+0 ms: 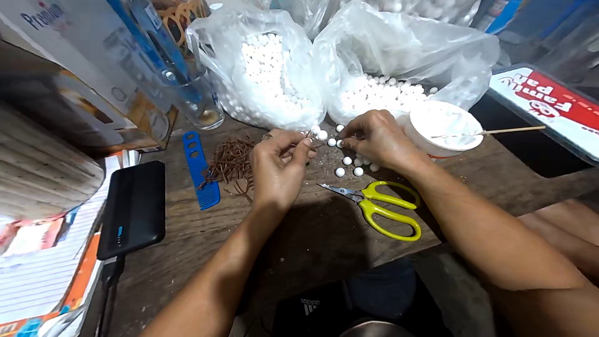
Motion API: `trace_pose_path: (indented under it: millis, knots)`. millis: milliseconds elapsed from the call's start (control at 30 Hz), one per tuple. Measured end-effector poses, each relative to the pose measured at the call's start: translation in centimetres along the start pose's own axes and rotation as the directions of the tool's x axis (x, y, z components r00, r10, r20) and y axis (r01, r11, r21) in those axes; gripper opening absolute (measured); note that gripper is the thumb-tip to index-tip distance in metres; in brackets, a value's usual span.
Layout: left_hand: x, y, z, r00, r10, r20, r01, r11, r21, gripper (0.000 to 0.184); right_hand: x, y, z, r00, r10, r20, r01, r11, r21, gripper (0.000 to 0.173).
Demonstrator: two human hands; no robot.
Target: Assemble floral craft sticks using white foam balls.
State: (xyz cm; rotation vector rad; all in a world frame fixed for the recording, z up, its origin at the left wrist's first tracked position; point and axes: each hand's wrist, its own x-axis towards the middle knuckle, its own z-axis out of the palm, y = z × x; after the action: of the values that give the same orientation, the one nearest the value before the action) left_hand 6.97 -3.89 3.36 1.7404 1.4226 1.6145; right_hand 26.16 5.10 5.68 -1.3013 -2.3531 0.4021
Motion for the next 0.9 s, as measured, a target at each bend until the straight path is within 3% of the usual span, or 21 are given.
trace_pose_path:
  millis: [133,233,267,333,400,533,900]
  knots:
    - [-0.1,-0.2,0.0,1.0,0.014,-0.004,-0.014,1.0,-0.004,0.005,-0.1,-0.4,0.9,0.998,-0.063,0.019,0.063,0.997,-0.042,0.01]
    - [0.0,0.0,0.0,1.0,0.006,-0.025,-0.006,1.0,-0.001,0.004,-0.3,-0.1,-0.1,0.999,-0.044,-0.025,0.048,0.976,0.212,0.013]
    - [0.0,0.1,0.0,0.999,0.004,-0.039,-0.004,1.0,0.003,0.003,-0.3,-0.1,-0.6,0.999,-0.019,-0.037,0.032,0.917,0.397,0.016]
    - [0.1,0.1,0.0,0.998,0.016,-0.057,-0.014,0.999,0.033,0.003,-0.4,-0.4,-0.9,0.999,0.045,-0.017,-0.015,0.623,0.782,0.021]
    - [0.1,0.1,-0.1,0.998,0.041,-0.056,-0.036,0.995,0.088,0.003,-0.5,-0.9,-1.1,0.995,0.079,0.061,-0.087,0.384,0.919,0.026]
    - [0.0,0.0,-0.1,0.996,0.079,-0.051,-0.073,0.991,0.114,0.002,-0.5,-0.8,-1.1,0.991,0.026,0.134,-0.137,0.244,0.96,0.031]
    - [0.1,0.1,0.1,0.994,0.085,-0.065,-0.077,0.99,0.119,0.002,-0.4,-0.7,-1.0,0.981,-0.051,0.186,-0.175,0.174,0.969,0.032]
